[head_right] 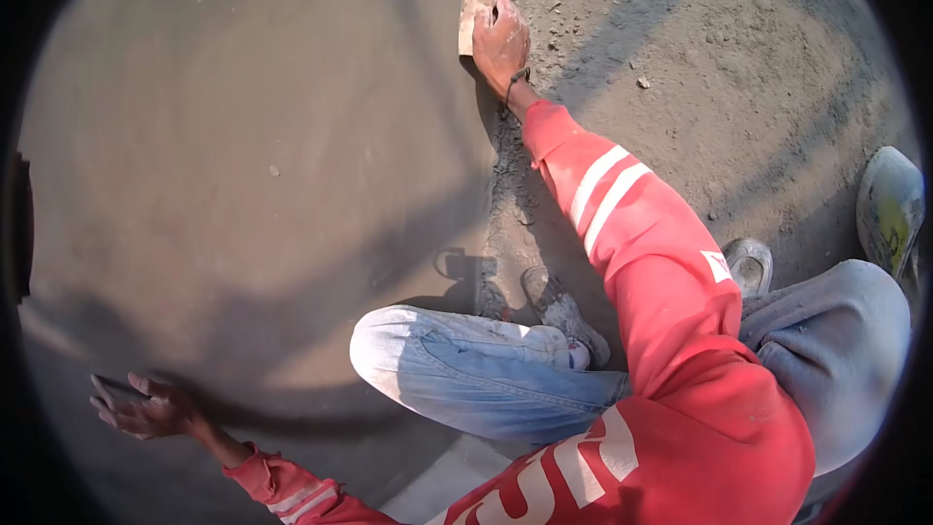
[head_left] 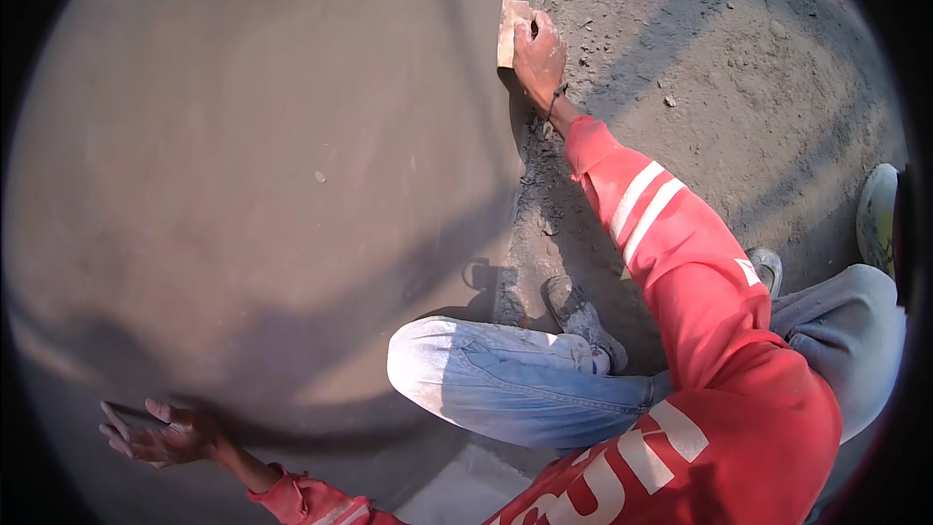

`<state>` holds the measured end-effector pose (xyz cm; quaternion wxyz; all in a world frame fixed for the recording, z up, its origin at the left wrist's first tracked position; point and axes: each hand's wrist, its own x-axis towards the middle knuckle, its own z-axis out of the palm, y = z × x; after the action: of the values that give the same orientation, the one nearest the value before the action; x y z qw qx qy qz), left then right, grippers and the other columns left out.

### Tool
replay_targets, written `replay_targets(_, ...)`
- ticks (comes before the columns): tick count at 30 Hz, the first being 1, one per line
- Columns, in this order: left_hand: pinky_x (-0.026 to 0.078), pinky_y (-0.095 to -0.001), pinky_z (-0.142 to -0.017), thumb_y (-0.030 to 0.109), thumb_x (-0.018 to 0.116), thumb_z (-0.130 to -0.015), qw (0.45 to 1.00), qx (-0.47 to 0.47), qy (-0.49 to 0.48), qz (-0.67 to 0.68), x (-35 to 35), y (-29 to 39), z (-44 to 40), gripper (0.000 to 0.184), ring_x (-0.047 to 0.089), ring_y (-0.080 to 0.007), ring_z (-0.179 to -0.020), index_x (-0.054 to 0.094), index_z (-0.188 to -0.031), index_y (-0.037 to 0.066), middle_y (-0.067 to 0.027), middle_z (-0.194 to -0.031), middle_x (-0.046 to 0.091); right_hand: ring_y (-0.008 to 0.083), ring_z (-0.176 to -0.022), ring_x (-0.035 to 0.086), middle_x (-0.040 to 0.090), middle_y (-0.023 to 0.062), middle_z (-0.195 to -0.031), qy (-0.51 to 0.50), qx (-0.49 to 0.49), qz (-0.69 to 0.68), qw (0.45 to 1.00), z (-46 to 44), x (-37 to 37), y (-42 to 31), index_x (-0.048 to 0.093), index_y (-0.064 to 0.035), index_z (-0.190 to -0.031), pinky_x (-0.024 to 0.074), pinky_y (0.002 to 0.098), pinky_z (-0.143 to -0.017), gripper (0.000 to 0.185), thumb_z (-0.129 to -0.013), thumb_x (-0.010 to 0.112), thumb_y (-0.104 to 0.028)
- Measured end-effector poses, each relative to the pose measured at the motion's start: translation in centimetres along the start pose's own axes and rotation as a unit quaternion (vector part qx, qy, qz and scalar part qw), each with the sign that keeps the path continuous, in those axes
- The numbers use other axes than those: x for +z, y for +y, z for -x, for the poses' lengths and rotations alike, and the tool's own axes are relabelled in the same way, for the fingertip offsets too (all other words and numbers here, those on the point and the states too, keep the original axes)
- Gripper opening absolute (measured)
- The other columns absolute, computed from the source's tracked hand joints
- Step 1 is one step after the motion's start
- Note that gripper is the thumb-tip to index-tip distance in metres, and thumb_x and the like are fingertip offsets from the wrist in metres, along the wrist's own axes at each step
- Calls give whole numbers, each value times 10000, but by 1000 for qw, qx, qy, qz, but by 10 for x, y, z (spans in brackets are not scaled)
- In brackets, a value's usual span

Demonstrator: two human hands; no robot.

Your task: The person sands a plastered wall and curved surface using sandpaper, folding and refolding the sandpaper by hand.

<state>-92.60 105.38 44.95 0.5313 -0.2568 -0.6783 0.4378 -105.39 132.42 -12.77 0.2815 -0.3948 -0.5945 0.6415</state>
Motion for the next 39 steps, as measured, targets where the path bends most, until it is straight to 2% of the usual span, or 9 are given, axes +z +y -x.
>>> replay_targets(5,358,-559,-1105,608,421,-1034,1000,-17,-4,-8,-5,-3,-2,614,430,-331,-1432,549,-1491,220,-107,-1538,489,488,-962,611,636,273,-996,10,-12,28,999,70,-3,-13,584,17,-1057,467,556,-820,217,-982,554,-185)
replay_targets(9,394,-511,-1097,576,393,-1057,996,20,-1,-86,-10,0,-7,641,482,-330,-1396,476,-1484,105,-45,-1473,578,475,-1040,618,640,255,-1117,-201,109,44,972,273,-62,33,602,-4,-1180,505,534,-889,283,-976,571,-198)
replay_targets(13,416,-479,-1096,538,387,-1072,987,26,-11,-161,-18,10,-15,651,532,-328,-1350,444,-1476,32,-13,-1445,620,466,-943,632,638,248,-1005,-91,71,-5,993,243,-61,-18,598,-20,-1102,500,528,-810,241,-968,574,-219)
replay_targets(20,433,-475,-1115,143,539,-992,975,-6,55,216,-40,68,-50,459,551,-339,-1337,524,-1427,-4,-182,-1394,612,275,-600,563,573,130,-675,9,-38,-294,955,36,-94,-234,547,-14,-881,456,426,-596,228,-914,635,-222)
replay_targets(22,433,-473,-1114,182,552,-1006,911,-74,-71,399,-57,122,-74,468,561,-346,-1324,535,-1421,-33,-213,-1401,600,239,-589,545,578,108,-672,-39,-62,-329,942,39,-128,-278,564,-15,-877,453,406,-584,224,-899,674,-210)
replay_targets(26,451,-416,-1079,322,554,-1062,593,-208,-267,731,-77,238,-133,522,605,-259,-1250,535,-1423,-55,-175,-1329,651,173,-586,519,580,67,-666,-118,-37,-383,916,57,-151,-299,597,-21,-860,443,365,-570,232,-853,755,-191)
replay_targets(29,486,-365,-1022,347,531,-1088,477,-195,-343,786,-59,270,-151,496,642,-200,-1135,577,-1378,-53,-112,-1185,696,153,-579,510,571,49,-663,-171,-56,-364,914,64,-157,-299,604,-26,-850,441,348,-566,232,-831,778,-178)
replay_targets(32,553,-239,-783,334,500,-1107,458,-201,-371,782,-40,284,-161,414,676,-91,-932,627,-1338,15,-32,-1094,698,85,-607,459,542,-8,-683,-191,-67,-363,910,57,-156,-294,622,-24,-896,421,277,-563,249,-845,808,-182)
replay_targets(39,585,-321,-845,320,454,-1120,181,-250,-413,857,-13,357,-153,445,681,-152,-999,583,-1339,-45,-92,-1137,696,59,-758,549,664,-6,-842,-255,-66,-358,896,-7,-178,-236,692,-2,-1028,491,262,-695,253,-993,710,-252)
